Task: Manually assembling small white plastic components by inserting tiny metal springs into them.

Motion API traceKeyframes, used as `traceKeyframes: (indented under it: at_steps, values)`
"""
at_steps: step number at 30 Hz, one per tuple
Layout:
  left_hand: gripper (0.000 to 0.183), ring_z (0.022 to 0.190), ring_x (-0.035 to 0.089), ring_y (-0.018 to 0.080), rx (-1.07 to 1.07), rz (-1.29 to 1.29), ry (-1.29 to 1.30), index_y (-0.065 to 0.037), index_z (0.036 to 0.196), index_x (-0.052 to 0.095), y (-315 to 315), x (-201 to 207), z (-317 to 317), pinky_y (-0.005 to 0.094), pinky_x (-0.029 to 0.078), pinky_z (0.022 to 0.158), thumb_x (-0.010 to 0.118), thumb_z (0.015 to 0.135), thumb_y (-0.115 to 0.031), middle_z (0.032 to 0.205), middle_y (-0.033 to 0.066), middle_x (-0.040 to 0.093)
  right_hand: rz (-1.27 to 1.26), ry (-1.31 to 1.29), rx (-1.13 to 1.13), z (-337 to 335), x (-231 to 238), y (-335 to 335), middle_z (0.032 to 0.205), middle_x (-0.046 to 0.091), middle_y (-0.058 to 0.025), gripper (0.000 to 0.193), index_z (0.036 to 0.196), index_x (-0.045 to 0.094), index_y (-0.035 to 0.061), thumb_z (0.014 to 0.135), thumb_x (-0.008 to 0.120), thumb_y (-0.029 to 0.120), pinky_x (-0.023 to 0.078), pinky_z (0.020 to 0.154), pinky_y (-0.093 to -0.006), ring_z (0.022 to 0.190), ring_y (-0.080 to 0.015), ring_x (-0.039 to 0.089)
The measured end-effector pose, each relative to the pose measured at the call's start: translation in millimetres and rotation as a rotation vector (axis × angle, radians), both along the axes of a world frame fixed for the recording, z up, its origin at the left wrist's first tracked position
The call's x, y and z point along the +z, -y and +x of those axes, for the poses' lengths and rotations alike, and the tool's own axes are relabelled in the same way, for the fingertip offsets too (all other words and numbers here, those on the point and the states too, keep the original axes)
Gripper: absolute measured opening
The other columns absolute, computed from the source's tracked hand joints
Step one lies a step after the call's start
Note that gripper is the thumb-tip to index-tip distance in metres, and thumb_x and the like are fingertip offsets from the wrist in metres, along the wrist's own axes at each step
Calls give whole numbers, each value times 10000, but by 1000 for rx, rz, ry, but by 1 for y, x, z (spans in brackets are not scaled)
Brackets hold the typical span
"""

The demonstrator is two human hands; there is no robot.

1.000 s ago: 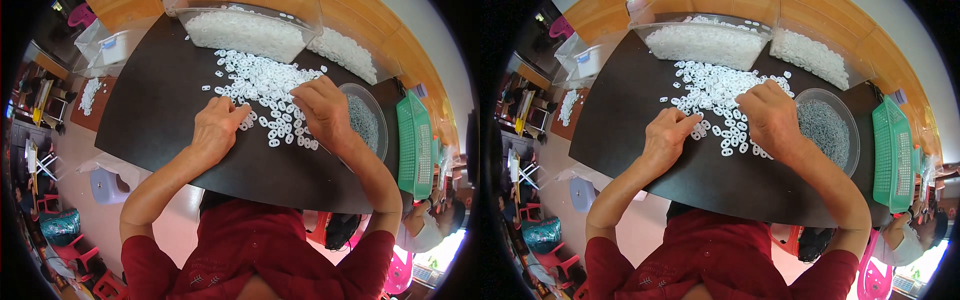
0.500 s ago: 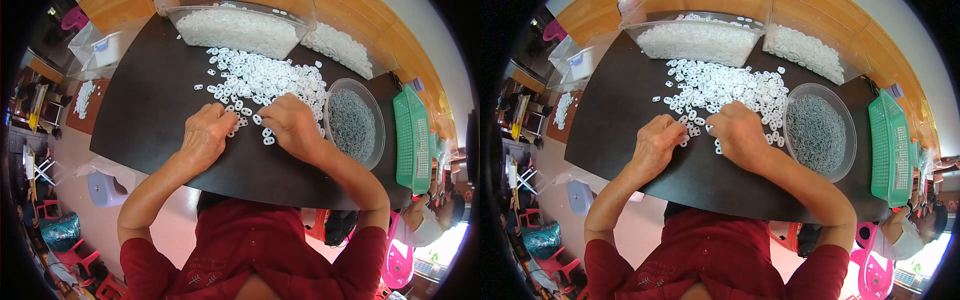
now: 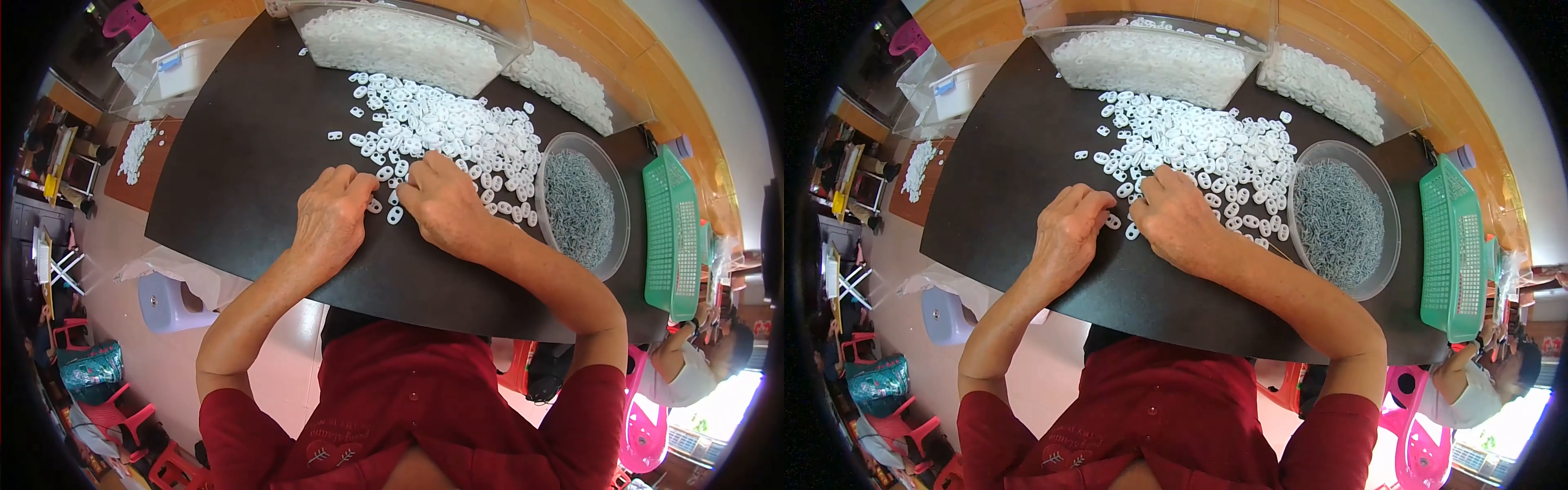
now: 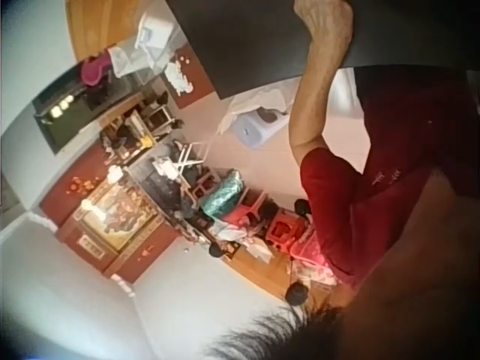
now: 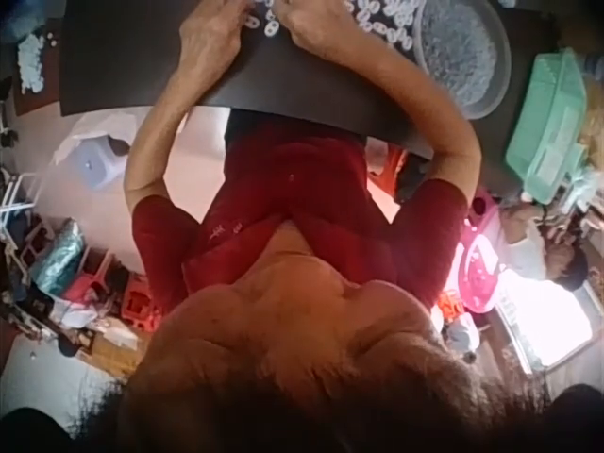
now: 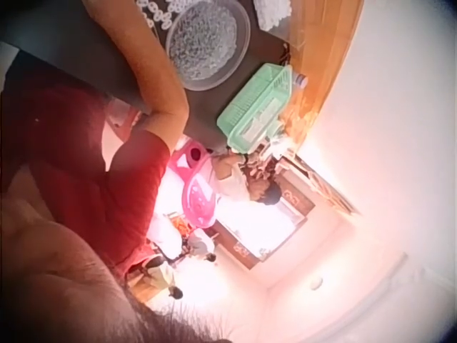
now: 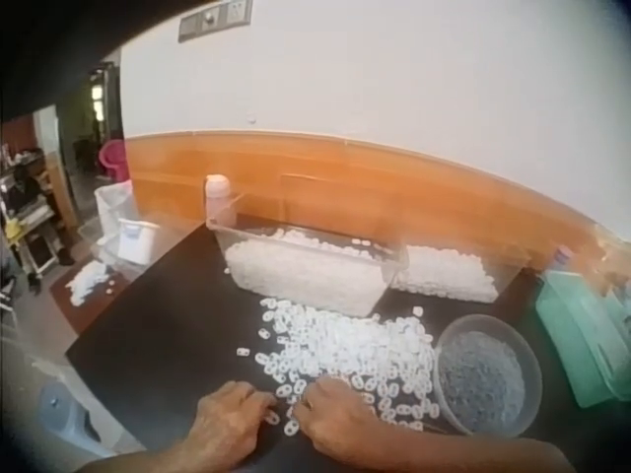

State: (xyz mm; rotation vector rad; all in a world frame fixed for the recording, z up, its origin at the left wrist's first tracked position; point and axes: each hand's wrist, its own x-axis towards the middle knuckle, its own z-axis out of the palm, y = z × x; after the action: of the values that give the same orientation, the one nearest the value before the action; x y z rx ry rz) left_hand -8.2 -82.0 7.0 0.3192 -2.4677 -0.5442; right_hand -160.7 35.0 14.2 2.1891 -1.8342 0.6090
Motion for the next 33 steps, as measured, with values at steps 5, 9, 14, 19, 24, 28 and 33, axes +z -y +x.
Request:
traceKeyframes:
  at_steps: [5, 9, 14, 19, 24, 28, 33]
  values:
    - [193, 730, 551, 259, 10, 31, -58, -44, 864, 602, -3, 8, 4, 362, 454, 614, 621, 700, 57, 780, 77, 550, 14, 27, 26, -1, 4, -2, 746, 508, -94, 171, 781, 603, 9, 625, 671, 24, 421, 624, -347, 738, -254, 492]
    - [191, 724, 563, 255, -13, 39, -88, -35, 870, 613, -5, 12, 5, 347, 459, 622, 634, 711, 68, 793, 81, 571, 7, 82, -67, -8, 5, -16, 753, 521, -82, 209, 806, 608, 25, 628, 717, 36, 422, 629, -346, 756, -252, 499]
    - [168, 711, 564, 242, -21, 73, -122, -26, 858, 617, -13, 15, 4, 332, 454, 609, 637, 720, 66, 781, 83, 576, 11, 122, -49, -8, 1, -13, 755, 525, -81, 190, 798, 612, 26, 636, 711, 35, 422, 631, -348, 760, -252, 502]
    - [180, 682, 533, 241, -30, 93, -187, -41, 840, 608, -17, 12, 7, 354, 439, 574, 658, 696, 54, 755, 67, 550, 22, 5, 0, -9, 4, -4, 740, 508, -87, 152, 742, 587, 22, 637, 694, 45, 417, 634, -350, 746, -256, 492]
    - [157, 668, 548, 246, 2, 166, -219, -27, 829, 607, -19, 13, 10, 345, 443, 578, 658, 708, 59, 751, 81, 572, -3, -24, 53, -10, 6, 4, 743, 502, -96, 125, 723, 574, 22, 643, 668, 36, 415, 629, -355, 739, -261, 488]
    - [156, 670, 553, 244, 2, 176, -237, -22, 827, 606, -21, 16, 12, 338, 444, 576, 654, 708, 67, 754, 83, 576, -11, 46, 24, -15, 5, 0, 741, 501, -97, 113, 707, 570, 25, 645, 664, 35, 415, 620, -361, 736, -262, 489]
    - [148, 670, 556, 241, 16, 230, -241, -20, 818, 606, -21, 14, 12, 333, 443, 574, 655, 708, 66, 744, 82, 578, 28, 31, 51, -18, 2, 3, 735, 500, -94, 97, 663, 562, 26, 649, 657, 38, 416, 614, -360, 733, -260, 489]
